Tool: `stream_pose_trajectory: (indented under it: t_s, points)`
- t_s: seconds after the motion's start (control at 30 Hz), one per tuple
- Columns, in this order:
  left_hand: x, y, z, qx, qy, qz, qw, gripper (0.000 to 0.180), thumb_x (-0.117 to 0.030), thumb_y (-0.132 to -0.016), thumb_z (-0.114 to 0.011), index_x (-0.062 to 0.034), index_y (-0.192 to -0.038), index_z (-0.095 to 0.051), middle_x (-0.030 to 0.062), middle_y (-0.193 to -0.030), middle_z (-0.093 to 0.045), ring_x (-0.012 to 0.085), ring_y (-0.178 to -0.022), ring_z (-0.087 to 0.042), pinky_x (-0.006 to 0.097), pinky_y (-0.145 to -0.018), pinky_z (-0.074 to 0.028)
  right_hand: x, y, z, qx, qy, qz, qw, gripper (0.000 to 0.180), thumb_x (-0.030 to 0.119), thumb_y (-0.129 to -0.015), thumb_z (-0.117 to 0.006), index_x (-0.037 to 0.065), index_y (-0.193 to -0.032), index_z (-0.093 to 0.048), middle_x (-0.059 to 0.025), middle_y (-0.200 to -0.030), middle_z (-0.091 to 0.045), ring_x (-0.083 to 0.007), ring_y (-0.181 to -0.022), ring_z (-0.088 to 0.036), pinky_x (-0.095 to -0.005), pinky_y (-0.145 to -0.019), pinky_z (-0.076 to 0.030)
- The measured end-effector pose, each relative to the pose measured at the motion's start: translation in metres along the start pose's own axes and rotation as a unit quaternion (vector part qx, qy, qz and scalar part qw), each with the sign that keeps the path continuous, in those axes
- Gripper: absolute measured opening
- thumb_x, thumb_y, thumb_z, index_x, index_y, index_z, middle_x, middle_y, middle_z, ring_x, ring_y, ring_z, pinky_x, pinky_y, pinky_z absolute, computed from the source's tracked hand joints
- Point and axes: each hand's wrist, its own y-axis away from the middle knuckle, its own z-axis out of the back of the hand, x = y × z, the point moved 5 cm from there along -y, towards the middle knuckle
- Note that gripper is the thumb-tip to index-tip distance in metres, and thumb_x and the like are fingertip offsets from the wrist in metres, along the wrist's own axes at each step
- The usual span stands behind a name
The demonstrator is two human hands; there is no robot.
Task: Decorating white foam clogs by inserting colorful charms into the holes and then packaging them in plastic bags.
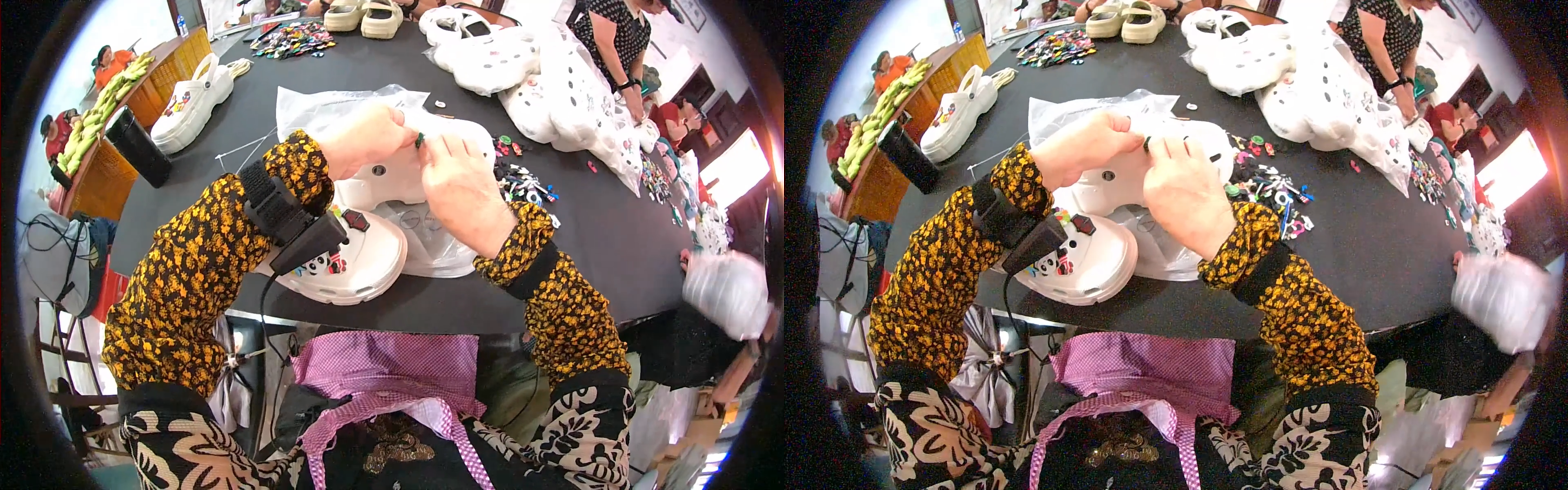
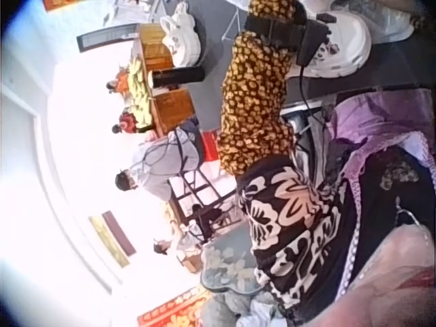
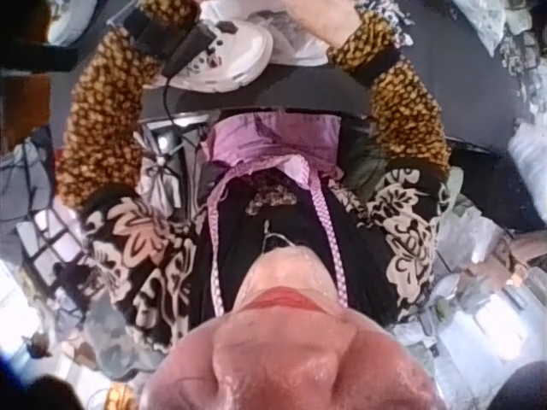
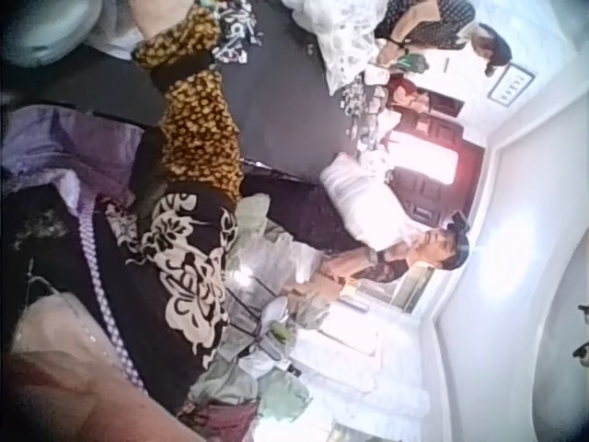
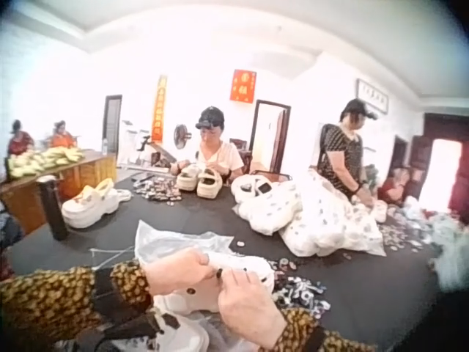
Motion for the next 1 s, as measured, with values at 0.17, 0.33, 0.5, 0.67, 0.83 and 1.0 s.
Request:
stream_pose_trajectory:
  t_s: [0.17,0.33,0.5,0.67,0.83,1.0]
  points:
    - [0.009,0.001,0.004,0.005,0.004,0.003,1.000,0.020,-0.022,-0.091,-0.058,-0.0054,-0.085,-0.066,0.0007,-0.076,-0.062,0.0090,-0.072,-0.051,0.029,-0.064,-0.040,-0.002,0.003,0.000,-0.008,-0.026,-0.003,1.000,0.032,0.011,-0.075,-0.058,-0.005,-0.103,-0.064,-0.0128,-0.100,-0.058,-0.0270,-0.099,-0.053,-0.0368,-0.085,-0.042]
    - [0.005,0.004,0.005,0.029,0.028,0.022,0.999,0.019,-0.025,-0.093,-0.060,-0.0095,-0.085,-0.066,-0.0032,-0.079,-0.061,0.0051,-0.072,-0.050,0.025,-0.062,-0.039,-0.007,0.018,0.011,-0.046,-0.068,-0.016,0.996,0.046,0.010,-0.076,-0.055,-0.008,-0.119,-0.057,-0.0145,-0.109,-0.056,-0.0278,-0.103,-0.053,-0.0386,-0.089,-0.041]
    - [0.002,0.003,-0.003,0.056,0.120,-0.004,0.991,0.016,-0.026,-0.091,-0.066,-0.0109,-0.086,-0.068,-0.0033,-0.082,-0.065,0.0045,-0.072,-0.054,0.024,-0.063,-0.041,-0.004,0.018,0.008,-0.011,-0.015,-0.020,1.000,0.046,0.013,-0.078,-0.054,-0.009,-0.119,-0.058,-0.0142,-0.109,-0.057,-0.0263,-0.103,-0.053,-0.0376,-0.089,-0.042]
    - [0.002,0.001,-0.004,0.038,0.142,-0.018,0.989,0.019,-0.028,-0.088,-0.071,-0.0098,-0.093,-0.071,-0.0011,-0.084,-0.069,0.0066,-0.075,-0.058,0.025,-0.066,-0.044,-0.002,0.017,0.010,-0.012,-0.022,-0.025,0.999,0.046,0.013,-0.078,-0.055,-0.009,-0.119,-0.057,-0.0143,-0.109,-0.057,-0.0266,-0.103,-0.053,-0.0374,-0.089,-0.042]
    - [0.005,-0.002,-0.004,0.048,0.100,-0.005,0.994,0.019,-0.027,-0.087,-0.071,-0.0088,-0.093,-0.072,-0.0003,-0.085,-0.069,0.0074,-0.077,-0.059,0.026,-0.068,-0.045,-0.011,0.024,0.009,-0.051,-0.097,-0.053,0.993,0.046,0.013,-0.077,-0.055,-0.007,-0.119,-0.057,-0.0146,-0.112,-0.057,-0.0288,-0.107,-0.053,-0.0394,-0.090,-0.042]
    - [0.007,-0.002,-0.004,0.053,0.122,-0.032,0.991,0.018,-0.025,-0.088,-0.069,-0.0081,-0.094,-0.072,-0.0007,-0.085,-0.069,0.0073,-0.076,-0.059,0.025,-0.069,-0.045,-0.012,0.022,0.014,-0.056,-0.142,-0.066,0.986,0.047,0.013,-0.078,-0.055,-0.005,-0.121,-0.057,-0.0152,-0.122,-0.057,-0.0298,-0.110,-0.053,-0.0409,-0.095,-0.041]
